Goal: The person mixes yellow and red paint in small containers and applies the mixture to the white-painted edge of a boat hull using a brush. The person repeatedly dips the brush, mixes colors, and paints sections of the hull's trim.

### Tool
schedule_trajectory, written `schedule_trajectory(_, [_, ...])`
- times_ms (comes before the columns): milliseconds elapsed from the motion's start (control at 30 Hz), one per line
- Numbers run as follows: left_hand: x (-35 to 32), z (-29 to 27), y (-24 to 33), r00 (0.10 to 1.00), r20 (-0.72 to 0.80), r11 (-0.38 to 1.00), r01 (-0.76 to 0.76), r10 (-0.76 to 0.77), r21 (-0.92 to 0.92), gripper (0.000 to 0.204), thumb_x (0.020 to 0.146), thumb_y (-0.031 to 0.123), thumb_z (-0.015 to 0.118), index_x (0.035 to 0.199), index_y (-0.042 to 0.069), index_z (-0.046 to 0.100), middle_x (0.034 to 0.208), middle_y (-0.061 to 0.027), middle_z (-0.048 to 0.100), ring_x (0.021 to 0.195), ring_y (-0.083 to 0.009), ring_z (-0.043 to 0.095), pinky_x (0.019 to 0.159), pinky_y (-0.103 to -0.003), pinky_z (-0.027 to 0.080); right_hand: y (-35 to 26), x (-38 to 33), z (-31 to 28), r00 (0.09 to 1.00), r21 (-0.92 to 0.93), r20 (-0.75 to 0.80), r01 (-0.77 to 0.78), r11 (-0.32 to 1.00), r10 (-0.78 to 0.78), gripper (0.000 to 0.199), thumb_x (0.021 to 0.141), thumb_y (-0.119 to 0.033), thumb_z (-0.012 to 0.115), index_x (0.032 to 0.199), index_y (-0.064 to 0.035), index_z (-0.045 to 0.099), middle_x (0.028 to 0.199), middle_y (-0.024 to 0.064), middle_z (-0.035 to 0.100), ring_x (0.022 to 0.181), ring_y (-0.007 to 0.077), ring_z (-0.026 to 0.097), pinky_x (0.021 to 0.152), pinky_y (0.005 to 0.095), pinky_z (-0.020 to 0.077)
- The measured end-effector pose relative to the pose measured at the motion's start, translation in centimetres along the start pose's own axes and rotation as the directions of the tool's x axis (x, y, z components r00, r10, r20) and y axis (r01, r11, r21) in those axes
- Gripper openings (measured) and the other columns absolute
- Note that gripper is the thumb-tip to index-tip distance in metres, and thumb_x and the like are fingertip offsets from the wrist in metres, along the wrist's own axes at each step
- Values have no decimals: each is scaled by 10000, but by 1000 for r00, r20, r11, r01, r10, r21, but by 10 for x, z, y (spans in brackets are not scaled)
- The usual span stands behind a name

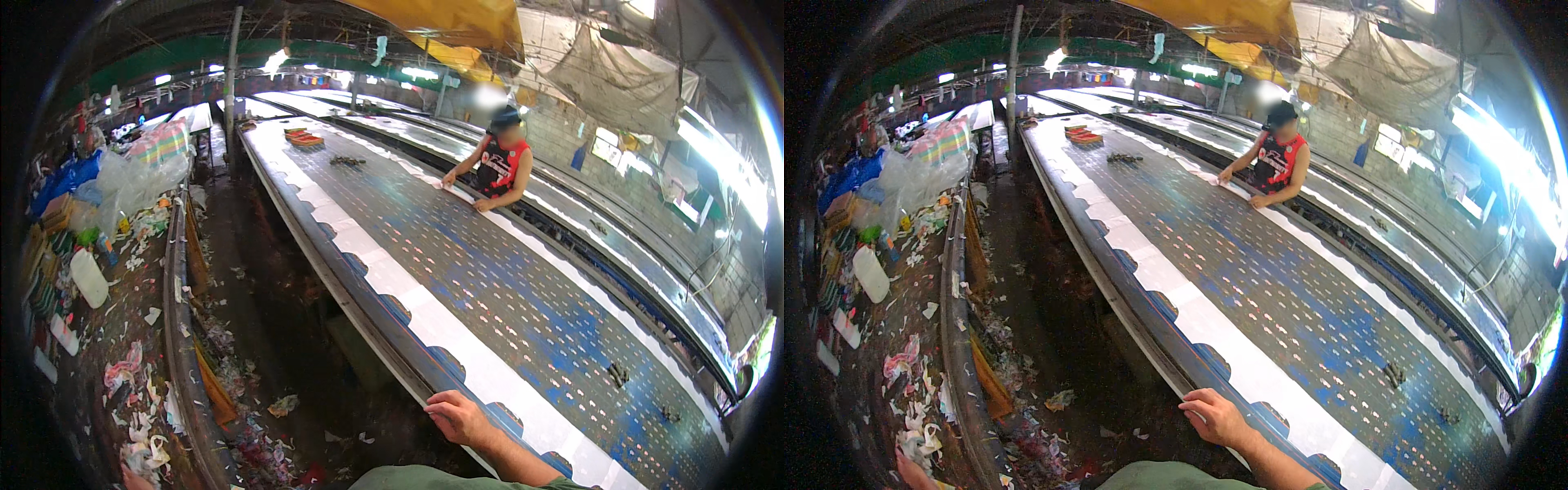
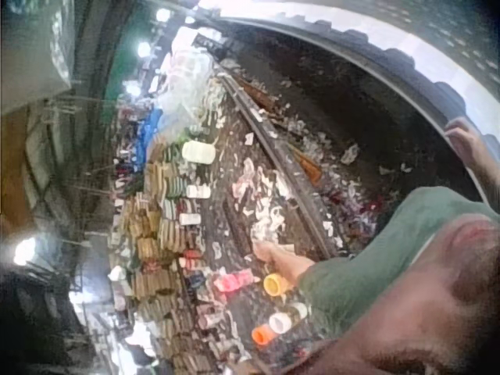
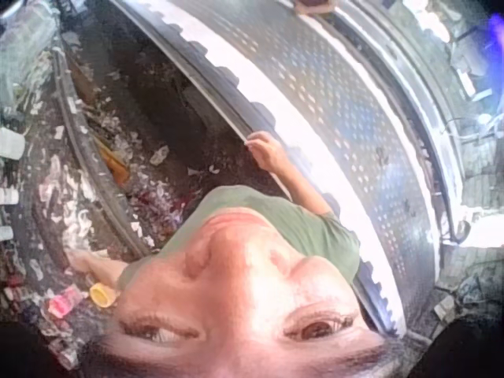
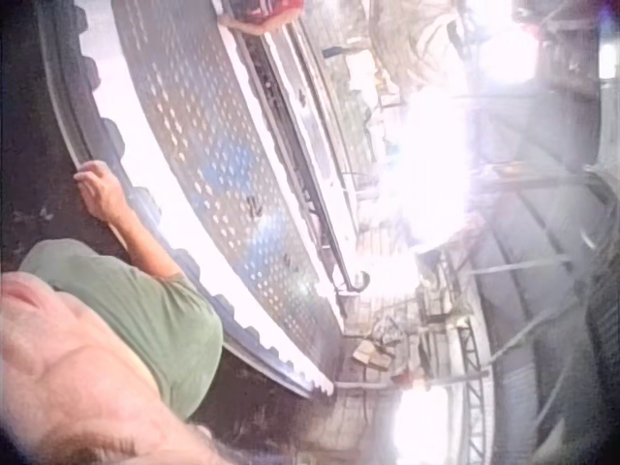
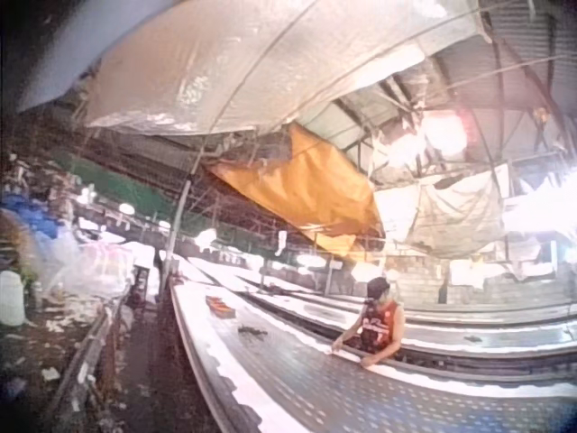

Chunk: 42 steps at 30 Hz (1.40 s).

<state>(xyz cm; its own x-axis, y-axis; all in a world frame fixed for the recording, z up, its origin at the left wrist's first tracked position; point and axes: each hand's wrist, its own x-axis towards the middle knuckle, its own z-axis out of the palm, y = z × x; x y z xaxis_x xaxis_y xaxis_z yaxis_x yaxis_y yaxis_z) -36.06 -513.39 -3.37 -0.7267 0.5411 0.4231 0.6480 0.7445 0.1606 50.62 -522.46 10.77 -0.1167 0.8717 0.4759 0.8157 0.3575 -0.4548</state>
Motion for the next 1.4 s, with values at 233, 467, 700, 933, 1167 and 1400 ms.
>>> schedule_trajectory(233, [-92, -135, -78, 924, -10, 867, 361, -381, 344, 619, 1052, 492, 733, 1610, 235, 659, 1780, -207, 449, 1541, -456, 524, 1257, -594, 471, -27, 41, 56, 969, 176, 96, 209, 962, -228, 204, 942, -22, 826, 1140, -68, 807, 1208, 132, 774, 1136, 346, 764, 938, 443, 649])
schedule_trajectory(467, [-30, 19, 62, 980, 198, 974, 71, -27, -217, 436, 1088, 158, 677, 1522, 150, 708, 1563, -148, 636, 1408, -423, 610, 1165, -543, 517, -52, 20, 39, 998, 18, 21, 66, 998, -67, 155, 1004, -11, 775, 1148, -61, 798, 1218, 206, 768, 1126, 416, 768, 956, 481, 630])
schedule_trajectory(700, [-30, -4, -20, 912, 164, 890, 404, -375, -212, 395, 1167, 317, 560, 1443, 71, 699, 1333, -240, 755, 1195, -500, 724, 1010, -614, 572, -48, 56, 53, 978, 113, 105, 169, 979, -180, 165, 978, 11, 780, 1130, -50, 800, 1192, 196, 773, 1109, 412, 768, 957, 479, 632])
schedule_trajectory(933, [2, -53, 67, 917, 40, 909, 398, -397, -120, 611, 1176, 528, 481, 1140, 54, 865, 1238, -189, 819, 1255, -420, 728, 1085, -599, 530, -67, 57, 51, 985, 80, 71, 151, 985, -157, 155, 994, 10, 772, 1136, -50, 791, 1214, 209, 770, 1114, 426, 767, 957, 492, 630])
schedule_trajectory(1167, [-33, 53, -1, 995, -95, 998, -38, 34, -42, 619, 1024, 151, 688, 1627, 115, 551, 1721, -160, 508, 1620, -421, 421, 1297, -587, 372, -59, 45, 54, 980, 105, 94, 165, 981, -175, 179, 988, 8, 771, 1156, -53, 785, 1190, 206, 769, 1116, 406, 763, 966, 481, 626])
schedule_trajectory(1400, [-77, -31, 50, 934, 356, 999, -37, 38, -10, 743, 1113, 382, 635, 1788, 220, 368, 1886, -130, 267, 1740, -470, 167, 1350, -713, 240, -53, 17, 54, 970, 158, 110, 199, 967, -218, 247, 901, 68, 792, 1122, -43, 798, 1157, 164, 776, 1058, 375, 753, 908, 467, 635])
